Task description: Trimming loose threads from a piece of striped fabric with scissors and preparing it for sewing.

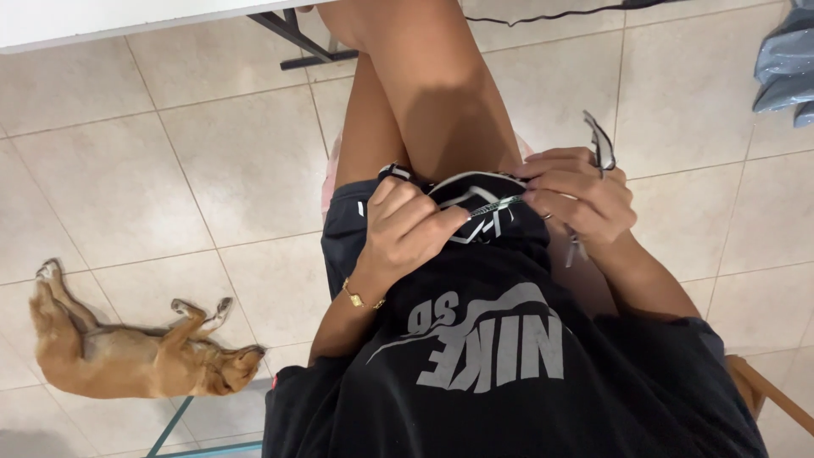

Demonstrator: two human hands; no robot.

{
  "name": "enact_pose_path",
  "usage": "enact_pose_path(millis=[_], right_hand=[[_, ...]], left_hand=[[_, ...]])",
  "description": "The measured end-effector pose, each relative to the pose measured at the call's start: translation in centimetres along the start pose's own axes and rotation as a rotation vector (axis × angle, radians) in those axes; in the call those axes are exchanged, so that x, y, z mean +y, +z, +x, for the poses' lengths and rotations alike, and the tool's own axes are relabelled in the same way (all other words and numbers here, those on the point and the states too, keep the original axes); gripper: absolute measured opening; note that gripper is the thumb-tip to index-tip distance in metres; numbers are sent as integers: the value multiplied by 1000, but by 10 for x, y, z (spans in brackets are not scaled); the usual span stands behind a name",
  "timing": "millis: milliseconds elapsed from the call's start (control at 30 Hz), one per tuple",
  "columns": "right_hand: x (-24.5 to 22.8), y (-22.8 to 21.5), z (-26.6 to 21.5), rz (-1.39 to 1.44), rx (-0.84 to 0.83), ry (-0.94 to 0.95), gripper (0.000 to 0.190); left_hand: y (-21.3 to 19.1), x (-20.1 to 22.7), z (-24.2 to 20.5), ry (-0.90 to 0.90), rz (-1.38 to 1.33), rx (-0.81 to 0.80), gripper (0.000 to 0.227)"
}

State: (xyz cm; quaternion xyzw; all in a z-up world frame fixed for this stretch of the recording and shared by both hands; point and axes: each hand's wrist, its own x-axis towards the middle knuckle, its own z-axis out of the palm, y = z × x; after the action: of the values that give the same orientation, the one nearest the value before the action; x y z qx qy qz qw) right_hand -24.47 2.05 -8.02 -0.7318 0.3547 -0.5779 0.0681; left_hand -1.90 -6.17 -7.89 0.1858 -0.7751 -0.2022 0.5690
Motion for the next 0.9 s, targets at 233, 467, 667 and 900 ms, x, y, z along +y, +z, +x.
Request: enact_pose_path(millis=[233,467,667,900], right_hand=[[-21,-8,32,3,-191,221,31],[-37,-1,45,-161,-194,171,11],[-42,4,59,-207,-243,140,13],[-41,4,67,-290,-292,56,24]], left_hand=[[8,3,12,-1,-48,56,31],[14,7,22,-10,-48,80,47],[4,6,18,-9,-18,-12,40],[-6,9,24,-55,-41,-164,22]])
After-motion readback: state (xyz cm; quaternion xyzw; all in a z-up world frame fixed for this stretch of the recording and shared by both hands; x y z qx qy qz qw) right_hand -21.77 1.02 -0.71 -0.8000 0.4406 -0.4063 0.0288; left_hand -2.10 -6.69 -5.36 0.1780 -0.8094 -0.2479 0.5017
